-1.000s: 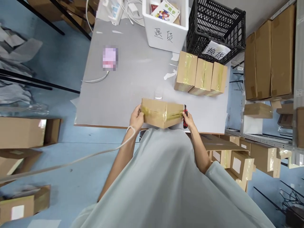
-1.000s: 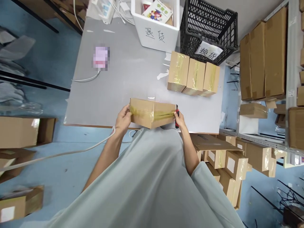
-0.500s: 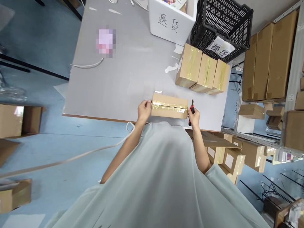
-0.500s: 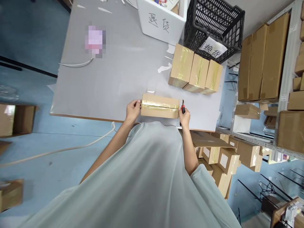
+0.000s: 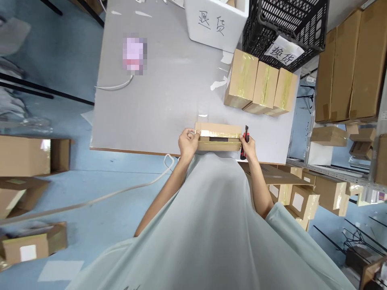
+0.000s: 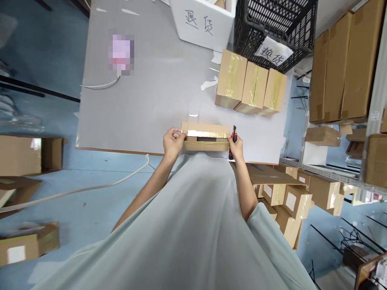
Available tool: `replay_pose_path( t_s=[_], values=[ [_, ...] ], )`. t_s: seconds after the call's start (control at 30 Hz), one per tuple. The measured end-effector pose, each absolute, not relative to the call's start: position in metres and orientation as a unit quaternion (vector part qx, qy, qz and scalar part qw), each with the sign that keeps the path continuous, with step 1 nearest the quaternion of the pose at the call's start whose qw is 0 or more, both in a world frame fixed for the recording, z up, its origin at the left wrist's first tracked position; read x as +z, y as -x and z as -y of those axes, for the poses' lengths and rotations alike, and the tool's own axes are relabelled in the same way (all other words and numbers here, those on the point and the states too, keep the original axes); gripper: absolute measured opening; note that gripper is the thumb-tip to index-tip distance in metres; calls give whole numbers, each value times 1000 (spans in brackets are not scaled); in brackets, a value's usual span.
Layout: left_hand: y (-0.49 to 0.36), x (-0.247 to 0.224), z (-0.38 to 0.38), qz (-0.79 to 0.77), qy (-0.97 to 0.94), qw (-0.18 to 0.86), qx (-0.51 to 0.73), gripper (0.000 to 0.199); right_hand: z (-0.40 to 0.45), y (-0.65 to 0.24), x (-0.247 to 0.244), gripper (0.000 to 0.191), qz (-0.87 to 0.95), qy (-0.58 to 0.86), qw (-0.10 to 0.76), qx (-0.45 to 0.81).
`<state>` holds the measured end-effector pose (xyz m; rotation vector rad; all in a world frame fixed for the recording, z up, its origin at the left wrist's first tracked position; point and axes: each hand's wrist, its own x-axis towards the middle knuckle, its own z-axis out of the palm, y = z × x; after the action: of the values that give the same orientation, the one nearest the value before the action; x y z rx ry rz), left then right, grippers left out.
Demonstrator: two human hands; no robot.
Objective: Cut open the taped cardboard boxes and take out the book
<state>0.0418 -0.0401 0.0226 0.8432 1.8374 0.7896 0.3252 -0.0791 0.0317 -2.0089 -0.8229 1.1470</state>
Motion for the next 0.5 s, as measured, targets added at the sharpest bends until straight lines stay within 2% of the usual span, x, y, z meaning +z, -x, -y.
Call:
replay_pose_path(
  t_s=[0.1,0.17,0.3,0.37,0.5],
  values=[
    [-38,19,39,-741,-336,471,339,12,82,-337,21,41,319,755,353,451],
    [-35,17,39,-733,-338,479,345,16,81,-352,12,37,321,779,345,413],
    [-31,18,35,-699,-344,495,384,25,75,-387,-10,27,340,880,196,266],
    [-29,19,31,-673,-363,507,398,38,74,-397,-19,29,336,897,148,246],
    [-25,20,23,-612,-444,542,366,79,78,-398,-27,43,330,898,146,252]
  ],
)
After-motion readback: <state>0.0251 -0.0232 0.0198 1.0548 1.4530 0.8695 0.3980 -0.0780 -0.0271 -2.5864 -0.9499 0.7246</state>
